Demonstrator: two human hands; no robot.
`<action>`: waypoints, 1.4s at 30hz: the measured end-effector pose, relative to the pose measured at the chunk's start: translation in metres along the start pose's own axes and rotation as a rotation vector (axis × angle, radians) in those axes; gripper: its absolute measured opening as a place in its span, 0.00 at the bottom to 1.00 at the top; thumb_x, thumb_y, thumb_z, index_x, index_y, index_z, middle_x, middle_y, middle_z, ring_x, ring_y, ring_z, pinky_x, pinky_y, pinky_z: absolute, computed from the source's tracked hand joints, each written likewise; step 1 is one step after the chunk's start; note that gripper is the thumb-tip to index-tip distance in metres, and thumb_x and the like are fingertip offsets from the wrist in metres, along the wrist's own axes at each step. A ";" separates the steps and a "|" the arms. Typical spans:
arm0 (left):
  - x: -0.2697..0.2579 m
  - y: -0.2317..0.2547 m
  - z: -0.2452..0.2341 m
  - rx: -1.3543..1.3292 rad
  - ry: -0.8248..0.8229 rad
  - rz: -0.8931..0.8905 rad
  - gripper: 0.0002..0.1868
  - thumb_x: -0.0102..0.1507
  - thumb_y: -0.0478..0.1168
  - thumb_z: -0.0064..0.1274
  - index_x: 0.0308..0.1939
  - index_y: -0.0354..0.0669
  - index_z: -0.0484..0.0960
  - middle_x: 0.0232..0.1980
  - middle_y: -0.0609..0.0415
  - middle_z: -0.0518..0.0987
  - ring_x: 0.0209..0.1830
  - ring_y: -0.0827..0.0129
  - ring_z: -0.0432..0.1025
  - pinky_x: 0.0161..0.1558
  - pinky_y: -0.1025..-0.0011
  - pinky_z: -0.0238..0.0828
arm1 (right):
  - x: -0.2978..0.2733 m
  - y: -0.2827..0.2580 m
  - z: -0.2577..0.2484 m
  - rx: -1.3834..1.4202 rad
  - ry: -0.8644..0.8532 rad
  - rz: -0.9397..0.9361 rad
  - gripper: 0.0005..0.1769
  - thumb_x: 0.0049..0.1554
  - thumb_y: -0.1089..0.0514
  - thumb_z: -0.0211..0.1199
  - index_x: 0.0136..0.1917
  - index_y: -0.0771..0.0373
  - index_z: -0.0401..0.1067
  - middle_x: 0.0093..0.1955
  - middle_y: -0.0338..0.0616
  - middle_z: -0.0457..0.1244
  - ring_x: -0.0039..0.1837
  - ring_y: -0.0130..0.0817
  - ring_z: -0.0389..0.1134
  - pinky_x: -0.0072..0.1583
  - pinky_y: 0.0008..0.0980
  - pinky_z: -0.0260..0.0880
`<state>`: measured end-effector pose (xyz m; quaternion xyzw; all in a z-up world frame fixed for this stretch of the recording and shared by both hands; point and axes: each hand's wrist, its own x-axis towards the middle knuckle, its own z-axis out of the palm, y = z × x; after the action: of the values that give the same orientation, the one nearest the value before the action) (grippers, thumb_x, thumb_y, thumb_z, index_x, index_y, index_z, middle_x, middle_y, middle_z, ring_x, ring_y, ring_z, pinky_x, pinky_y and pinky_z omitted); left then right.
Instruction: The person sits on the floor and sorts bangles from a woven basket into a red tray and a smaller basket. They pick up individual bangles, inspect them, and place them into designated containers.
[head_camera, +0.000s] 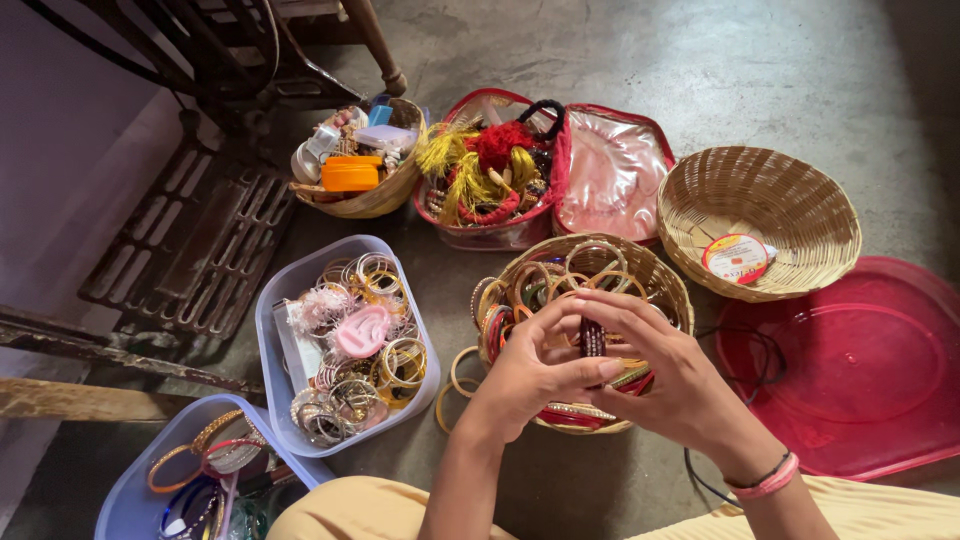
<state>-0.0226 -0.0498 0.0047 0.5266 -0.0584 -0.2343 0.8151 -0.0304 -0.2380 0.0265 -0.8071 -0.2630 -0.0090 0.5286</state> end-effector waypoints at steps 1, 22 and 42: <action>-0.002 0.001 0.001 -0.005 -0.018 -0.005 0.40 0.57 0.36 0.68 0.72 0.40 0.68 0.60 0.51 0.77 0.58 0.66 0.76 0.48 0.68 0.82 | 0.000 0.000 -0.001 0.002 0.000 0.009 0.45 0.41 0.65 0.75 0.71 0.56 0.64 0.74 0.45 0.58 0.71 0.44 0.66 0.62 0.38 0.73; 0.004 0.001 -0.012 -0.038 -0.057 -0.144 0.40 0.60 0.42 0.66 0.73 0.38 0.68 0.59 0.50 0.77 0.53 0.66 0.77 0.46 0.67 0.81 | 0.006 0.006 -0.001 0.157 -0.010 0.071 0.44 0.44 0.66 0.73 0.73 0.59 0.64 0.68 0.46 0.63 0.69 0.37 0.69 0.64 0.37 0.73; -0.001 0.006 -0.001 -0.063 -0.055 -0.190 0.34 0.62 0.51 0.62 0.68 0.42 0.72 0.54 0.54 0.81 0.45 0.70 0.79 0.42 0.66 0.82 | -0.004 -0.005 0.007 0.027 0.078 0.067 0.43 0.41 0.60 0.80 0.69 0.58 0.68 0.66 0.44 0.63 0.63 0.33 0.70 0.52 0.30 0.78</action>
<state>-0.0210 -0.0461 0.0099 0.4972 -0.0230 -0.3268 0.8034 -0.0378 -0.2317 0.0266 -0.8072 -0.2154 -0.0190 0.5493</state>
